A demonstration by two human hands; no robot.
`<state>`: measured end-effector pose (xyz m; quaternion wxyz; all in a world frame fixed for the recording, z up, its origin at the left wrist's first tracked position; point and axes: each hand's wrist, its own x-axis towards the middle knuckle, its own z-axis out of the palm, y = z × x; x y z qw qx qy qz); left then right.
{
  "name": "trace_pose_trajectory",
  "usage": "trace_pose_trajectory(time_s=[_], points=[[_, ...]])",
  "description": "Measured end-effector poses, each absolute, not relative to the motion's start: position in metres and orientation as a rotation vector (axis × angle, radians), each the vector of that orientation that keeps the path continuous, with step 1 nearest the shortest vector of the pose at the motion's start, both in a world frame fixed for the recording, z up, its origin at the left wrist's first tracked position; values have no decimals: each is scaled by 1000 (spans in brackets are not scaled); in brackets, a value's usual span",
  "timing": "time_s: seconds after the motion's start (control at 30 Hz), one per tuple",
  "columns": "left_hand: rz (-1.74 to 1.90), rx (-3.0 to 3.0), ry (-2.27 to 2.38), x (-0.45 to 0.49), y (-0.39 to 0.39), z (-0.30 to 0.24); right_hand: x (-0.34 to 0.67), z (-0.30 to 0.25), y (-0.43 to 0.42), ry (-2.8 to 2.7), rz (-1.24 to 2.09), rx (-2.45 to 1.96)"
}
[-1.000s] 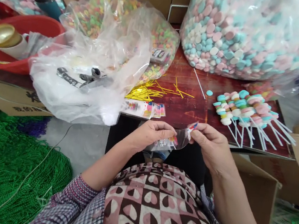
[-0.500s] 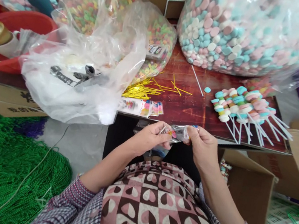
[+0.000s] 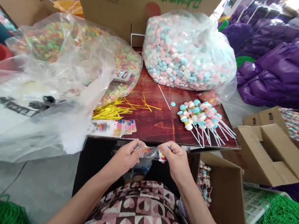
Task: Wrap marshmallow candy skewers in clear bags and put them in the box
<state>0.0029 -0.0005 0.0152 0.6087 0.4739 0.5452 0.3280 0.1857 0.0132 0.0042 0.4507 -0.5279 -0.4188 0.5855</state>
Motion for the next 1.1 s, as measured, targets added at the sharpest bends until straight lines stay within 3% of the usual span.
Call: trace_pose_trajectory(time_s=[0.2, 0.47, 0.67, 0.77, 0.93, 1.1], points=[[855, 989, 1266, 10, -1, 5, 185, 9, 8, -1256, 1218, -1485], [888, 926, 1139, 18, 0, -1, 197, 13, 13, -1351, 1218, -1392], [1057, 628, 1096, 24, 4, -2, 199, 28, 12, -1741, 930, -1472], [1131, 521, 1055, 23, 7, 2, 229, 53, 29, -1899, 603, -1479], [1264, 351, 783, 16, 12, 11, 311, 83, 76, -1890, -248, -1796], [1316, 249, 681, 12, 12, 10, 344, 73, 99, -2145, -440, -2134]])
